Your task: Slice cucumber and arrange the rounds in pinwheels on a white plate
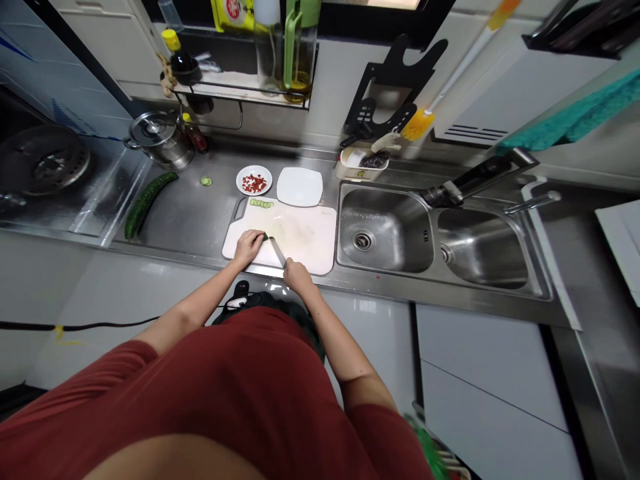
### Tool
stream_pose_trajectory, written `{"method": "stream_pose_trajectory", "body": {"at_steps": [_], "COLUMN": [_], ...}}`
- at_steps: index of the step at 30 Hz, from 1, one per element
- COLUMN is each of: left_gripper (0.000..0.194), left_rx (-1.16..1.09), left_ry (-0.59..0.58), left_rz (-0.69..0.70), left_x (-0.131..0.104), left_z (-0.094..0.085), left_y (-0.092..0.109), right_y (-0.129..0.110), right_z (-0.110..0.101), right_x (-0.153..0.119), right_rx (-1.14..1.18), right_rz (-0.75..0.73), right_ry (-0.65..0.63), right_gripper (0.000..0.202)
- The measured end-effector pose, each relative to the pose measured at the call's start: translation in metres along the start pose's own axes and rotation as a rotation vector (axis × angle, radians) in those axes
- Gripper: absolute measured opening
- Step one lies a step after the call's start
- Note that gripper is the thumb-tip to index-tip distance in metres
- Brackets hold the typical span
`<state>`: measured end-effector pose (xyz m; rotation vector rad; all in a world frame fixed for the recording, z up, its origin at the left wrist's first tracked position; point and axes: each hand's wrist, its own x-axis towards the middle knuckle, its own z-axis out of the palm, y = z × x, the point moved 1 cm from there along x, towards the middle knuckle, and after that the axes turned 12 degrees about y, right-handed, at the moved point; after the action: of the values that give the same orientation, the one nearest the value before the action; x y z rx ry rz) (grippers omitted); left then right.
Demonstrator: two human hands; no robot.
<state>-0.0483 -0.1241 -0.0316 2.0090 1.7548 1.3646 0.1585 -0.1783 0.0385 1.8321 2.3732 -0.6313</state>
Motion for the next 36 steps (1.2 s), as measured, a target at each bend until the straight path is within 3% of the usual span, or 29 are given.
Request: {"method": "stream_pose_trajectory", "body": {"at_steps": [4, 10, 18, 21, 26, 29, 36], "left_gripper": [0.024, 0.026, 0.03, 0.029, 0.034, 0.028, 0.018], "left_rx": [-0.001, -0.018, -0.018, -0.025, 0.01, 0.058, -0.06], "left_ry": [0.009, 0.041, 0.076, 0.009, -0.352, -0.492, -0.505], "left_rz": [-0.003, -0.064, -0.278, -0.185, -0.011, 0.041, -0.009], "left_x": [0.0, 0.005, 0.025, 0.041, 0.061, 0.063, 0.061], "left_z": [0.0, -0.002, -0.01, -0.013, -0.009, -0.004, 0.011], "left_y": [0.0, 0.001, 0.014, 0.03, 0.06, 0.07, 0.07], "right_y": [0.012, 0.024, 0.031, 0.033, 0.032, 0.031, 0.038], "right_z": [-0.009, -0.028, -0.023, -0.021, -0.019, -0.019, -0.014], "right_x": [-0.005, -0.01, -0.011, -0.01, -0.01, -0.011, -0.013], "right_rx": [-0.039, -0.173, -0.225, -0.229, -0.207, -0.2, -0.177], "right_rz": [0.018, 0.104, 0.081, 0.06, 0.023, 0.016, 0.05], "right_ry": [0.053, 0.23, 0.475, 0.536, 0.56, 0.556, 0.524], "right_gripper": [0.027, 0.036, 0.039, 0.037, 0.037, 0.037, 0.035]}}
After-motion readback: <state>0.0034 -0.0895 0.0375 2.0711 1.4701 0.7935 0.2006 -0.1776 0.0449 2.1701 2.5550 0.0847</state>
